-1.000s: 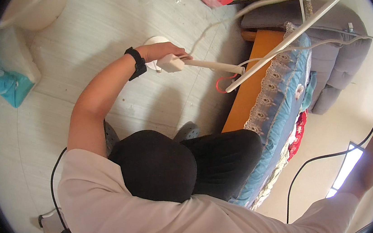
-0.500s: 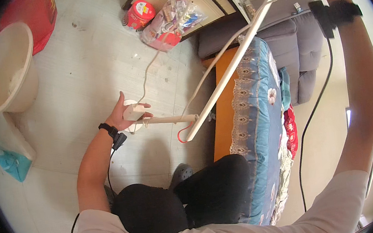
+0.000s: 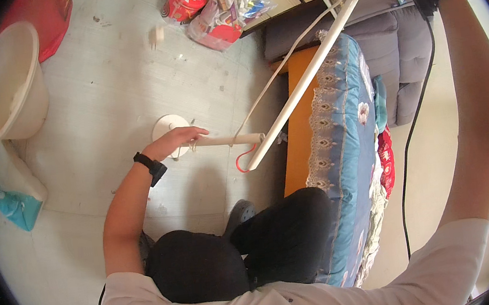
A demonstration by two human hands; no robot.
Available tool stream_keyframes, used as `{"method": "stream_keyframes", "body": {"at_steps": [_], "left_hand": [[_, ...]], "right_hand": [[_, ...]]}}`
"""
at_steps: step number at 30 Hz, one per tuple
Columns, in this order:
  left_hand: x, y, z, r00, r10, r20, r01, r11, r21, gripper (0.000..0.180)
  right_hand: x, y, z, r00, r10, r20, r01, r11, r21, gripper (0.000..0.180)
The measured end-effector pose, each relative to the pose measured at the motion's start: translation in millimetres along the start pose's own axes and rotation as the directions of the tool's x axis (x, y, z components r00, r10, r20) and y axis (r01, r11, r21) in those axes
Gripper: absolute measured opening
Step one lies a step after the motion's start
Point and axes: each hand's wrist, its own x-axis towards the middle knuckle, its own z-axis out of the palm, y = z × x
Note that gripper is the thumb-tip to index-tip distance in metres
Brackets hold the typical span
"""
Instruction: The person sits on the floor and handles various items including a red bag, a white bucket, and a plastic bag. They then pick up a white plastic stand and a power cord, proceeding to assemble the stand by inserting the cord into the base and securing it.
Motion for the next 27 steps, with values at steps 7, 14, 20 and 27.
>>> {"method": "stream_keyframes", "body": {"at_steps": [7, 14, 20, 27], "left_hand": [[-3.5, 54.6, 70.2, 0.884, 0.452, -0.118, -0.278, 0.711, 0.646, 0.082], [-2.1, 97.9, 117.5, 0.747, 0.663, -0.047, -0.544, 0.651, 0.529, 0.066], [4.6, 72.6, 112.7, 0.72, 0.668, -0.188, -0.497, 0.685, 0.533, 0.059], [4.1, 35.1, 93.3, 0.554, 0.659, -0.509, -0.263, 0.719, 0.644, 0.067]], "right_hand": [[-26.7, -62.5, -31.3, 0.91, 0.322, 0.26, -0.412, 0.636, 0.652, 0.03], [-53.8, -99.7, -60.9, 0.92, 0.275, 0.279, -0.359, 0.307, 0.881, 0.048], [-73.5, -149.3, -63.1, 0.933, 0.359, 0.029, -0.275, 0.659, 0.7, 0.046], [-62.3, -213.7, -111.4, 0.807, 0.416, 0.418, -0.578, 0.416, 0.702, 0.033]]}}
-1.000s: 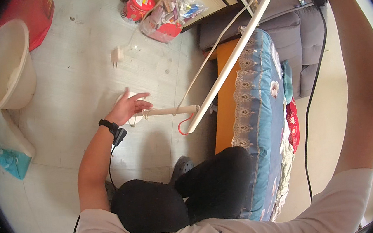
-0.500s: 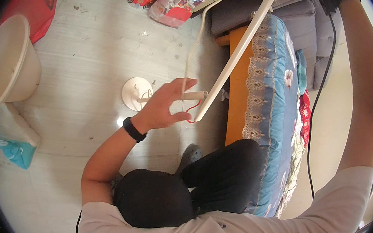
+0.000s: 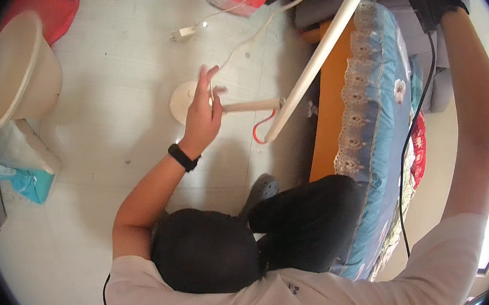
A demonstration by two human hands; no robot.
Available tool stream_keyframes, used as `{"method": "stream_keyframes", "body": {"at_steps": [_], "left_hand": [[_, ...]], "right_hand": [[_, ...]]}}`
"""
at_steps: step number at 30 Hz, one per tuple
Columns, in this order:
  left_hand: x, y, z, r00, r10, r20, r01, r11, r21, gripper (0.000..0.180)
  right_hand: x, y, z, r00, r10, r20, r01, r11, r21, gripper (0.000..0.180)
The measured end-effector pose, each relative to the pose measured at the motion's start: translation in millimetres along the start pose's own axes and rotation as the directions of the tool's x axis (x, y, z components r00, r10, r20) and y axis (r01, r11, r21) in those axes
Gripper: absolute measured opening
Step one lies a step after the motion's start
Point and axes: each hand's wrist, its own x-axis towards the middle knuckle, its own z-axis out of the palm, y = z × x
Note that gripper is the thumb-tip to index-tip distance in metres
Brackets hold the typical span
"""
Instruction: The person sits on the floor and handles various items including a red bag, a white bucket, and a plastic bag. They then pick up a white plastic stand and a power cord, proceeding to assemble the stand by inserting the cord into the base and securing it.
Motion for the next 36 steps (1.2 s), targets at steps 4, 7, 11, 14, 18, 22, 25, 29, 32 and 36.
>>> {"method": "stream_keyframes", "body": {"at_steps": [4, 7, 11, 14, 18, 22, 25, 29, 32, 36], "left_hand": [[0.5, -24.2, 2.6, 0.999, 0.04, -0.036, -0.034, 0.989, 0.142, 0.063], [3.5, -19.5, -1.1, 0.997, 0.075, -0.017, -0.069, 0.964, 0.255, 0.062], [9.6, -22.7, -8.8, 0.997, 0.028, 0.066, -0.048, 0.942, 0.333, 0.062], [11.5, -6.1, -19.3, 0.994, 0.09, 0.068, -0.11, 0.905, 0.412, 0.062], [19.5, 4.8, -11.3, 0.994, 0.11, 0.025, -0.112, 0.93, 0.349, 0.062], [32.5, 27.3, -17.5, 0.971, 0.208, 0.116, -0.238, 0.826, 0.512, 0.069], [41.4, 40.4, -30.3, 0.909, 0.353, 0.22, -0.406, 0.635, 0.658, 0.069], [36.2, 56.1, -35.9, 0.955, 0.236, 0.177, -0.294, 0.698, 0.653, 0.067], [39.3, 50.7, -18.7, 0.937, 0.294, 0.188, -0.346, 0.709, 0.614, 0.068], [31.3, 56.4, -28.8, 0.959, 0.223, 0.178, -0.285, 0.724, 0.628, 0.071]], "right_hand": [[8.7, 31.3, 41.4, 0.962, 0.012, 0.273, -0.066, 0.98, 0.188, 0.027], [-14.0, 27.0, 64.8, 0.887, -0.409, 0.214, 0.211, 0.771, 0.6, 0.027], [-31.0, -3.6, 99.9, 0.95, -0.103, 0.296, -0.228, 0.418, 0.879, 0.029], [-33.0, -17.7, 131.6, 0.915, 0.087, 0.395, -0.394, -0.022, 0.919, 0.033], [-1.9, 21.0, 187.7, 0.954, 0.214, 0.211, -0.046, -0.59, 0.806, 0.034], [-14.1, 28.8, 170.2, 0.923, 0.377, 0.071, 0.202, -0.634, 0.747, 0.039], [-14.0, 17.3, 125.6, 0.92, 0.385, -0.07, 0.321, -0.638, 0.7, 0.037], [9.2, 17.1, 81.7, 0.898, 0.411, -0.156, 0.415, -0.676, 0.609, 0.033], [10.6, 14.4, 42.6, 0.834, 0.482, -0.268, 0.484, -0.408, 0.774, 0.027], [24.9, 2.8, 32.4, 0.822, 0.496, -0.278, 0.433, -0.229, 0.872, 0.02]]}}
